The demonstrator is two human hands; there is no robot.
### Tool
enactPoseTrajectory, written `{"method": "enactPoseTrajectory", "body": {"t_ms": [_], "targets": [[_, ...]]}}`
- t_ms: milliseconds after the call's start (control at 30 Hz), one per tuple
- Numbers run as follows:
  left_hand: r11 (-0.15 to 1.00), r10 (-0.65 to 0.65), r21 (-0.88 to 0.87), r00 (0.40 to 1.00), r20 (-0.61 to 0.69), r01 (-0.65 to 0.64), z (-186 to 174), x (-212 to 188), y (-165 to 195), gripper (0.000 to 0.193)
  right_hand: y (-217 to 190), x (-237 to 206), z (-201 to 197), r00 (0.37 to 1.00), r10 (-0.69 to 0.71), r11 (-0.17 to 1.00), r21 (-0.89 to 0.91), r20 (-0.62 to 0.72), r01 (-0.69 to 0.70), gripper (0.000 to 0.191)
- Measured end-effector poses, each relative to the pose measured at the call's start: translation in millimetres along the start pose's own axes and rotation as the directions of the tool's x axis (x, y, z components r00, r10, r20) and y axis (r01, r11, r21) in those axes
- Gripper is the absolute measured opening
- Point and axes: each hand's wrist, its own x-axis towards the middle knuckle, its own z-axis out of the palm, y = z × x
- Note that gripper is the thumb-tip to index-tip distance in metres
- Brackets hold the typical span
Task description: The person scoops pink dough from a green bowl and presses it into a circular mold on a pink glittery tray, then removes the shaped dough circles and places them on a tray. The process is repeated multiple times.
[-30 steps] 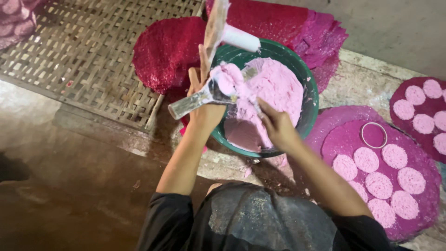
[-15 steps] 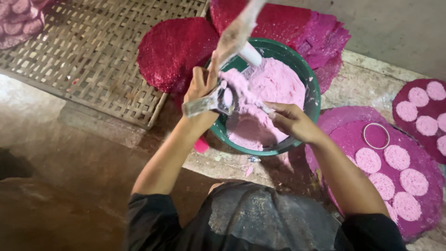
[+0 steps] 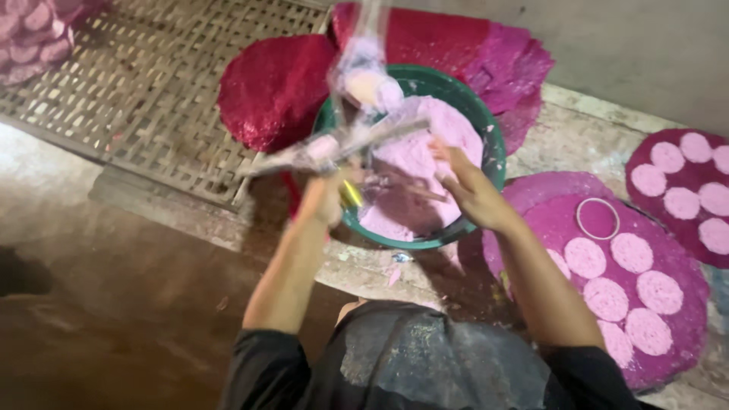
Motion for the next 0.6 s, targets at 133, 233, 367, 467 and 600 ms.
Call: {"method": "enactPoseTrajectory", "body": {"t_ms": [133,233,367,467,600], "targets": [[0.792,0.122,-0.4,0.523,0.844,0.462,65.6,-63.4,-69.2,0.044,-56.0,-17.5,-9.5,0.921,-0.009,0.419,0.835,-0.39,0.358,0.081],[0.876,-0.313,-0.016,0.592,0.742,0.482,103.0,-92.2,-80.6,0.045,-88.3,-52.7,-40.5,0.941,-0.035,0.178,0.924,-0.337,0.338,0.082],[0.858,0.199,0.133,0.56,0.804,-0.496,115.0,-121.6,-41.1,0.052,-112.3,-126.7,-77.5,0.876,0.137,0.882,0.459,-0.463,0.105,0.061],[0.728,0.044,0.394,0.612,0.79,-0.561,130.1,-151.8,-11.9,0.045,-124.0,-166.9,-71.6,0.98,0.031,0.379,0.91,-0.196,0.17,0.033],[0.662,-0.269,0.595,0.595,0.757,-0.456,166.4,-187.5,-1.4,0.033,-151.3,-210.9,-67.9,0.796,-0.572,0.786,-0.409,-0.196,0.464,0.06]]}}
